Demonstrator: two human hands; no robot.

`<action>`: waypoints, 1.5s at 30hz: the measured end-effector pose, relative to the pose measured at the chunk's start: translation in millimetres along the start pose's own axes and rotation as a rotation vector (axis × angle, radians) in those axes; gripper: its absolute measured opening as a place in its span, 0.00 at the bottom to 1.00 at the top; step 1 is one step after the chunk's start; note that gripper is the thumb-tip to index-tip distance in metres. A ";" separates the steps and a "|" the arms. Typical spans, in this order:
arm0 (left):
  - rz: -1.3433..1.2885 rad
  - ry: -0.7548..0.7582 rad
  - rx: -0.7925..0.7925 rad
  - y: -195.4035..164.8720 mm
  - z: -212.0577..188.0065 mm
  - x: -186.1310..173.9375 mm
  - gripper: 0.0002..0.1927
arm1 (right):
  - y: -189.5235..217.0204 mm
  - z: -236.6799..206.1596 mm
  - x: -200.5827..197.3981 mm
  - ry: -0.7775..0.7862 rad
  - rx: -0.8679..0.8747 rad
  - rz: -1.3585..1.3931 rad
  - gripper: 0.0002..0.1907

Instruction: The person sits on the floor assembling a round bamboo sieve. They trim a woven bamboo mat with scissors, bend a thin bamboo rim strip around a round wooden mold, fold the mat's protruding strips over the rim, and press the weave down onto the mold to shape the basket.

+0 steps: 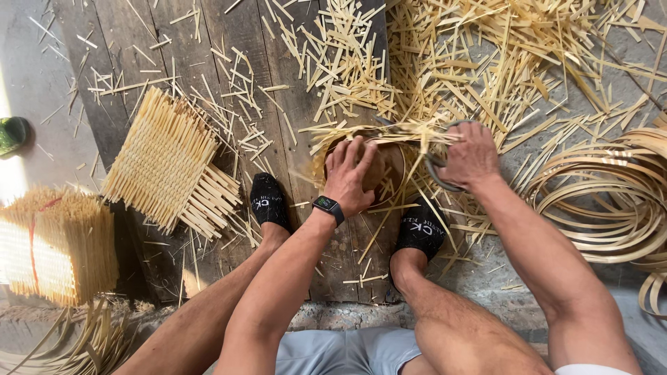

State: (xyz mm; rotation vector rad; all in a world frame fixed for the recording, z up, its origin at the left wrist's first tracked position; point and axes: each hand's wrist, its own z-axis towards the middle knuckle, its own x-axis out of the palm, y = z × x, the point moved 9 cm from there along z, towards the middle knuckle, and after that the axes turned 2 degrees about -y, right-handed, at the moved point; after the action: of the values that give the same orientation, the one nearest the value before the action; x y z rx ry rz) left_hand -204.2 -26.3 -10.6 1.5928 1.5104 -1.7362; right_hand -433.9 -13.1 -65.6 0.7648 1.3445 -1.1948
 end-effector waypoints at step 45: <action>-0.128 -0.248 -0.282 6.4 -14.8 -8.3 0.56 | 27.1 14.6 25.5 0.161 0.047 0.111 0.10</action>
State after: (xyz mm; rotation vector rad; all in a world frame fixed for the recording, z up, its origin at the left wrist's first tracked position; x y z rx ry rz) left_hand -189.0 -19.5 -3.5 1.1220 1.6728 -1.6270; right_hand -408.1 -24.3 -94.0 0.9741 1.3897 -1.0990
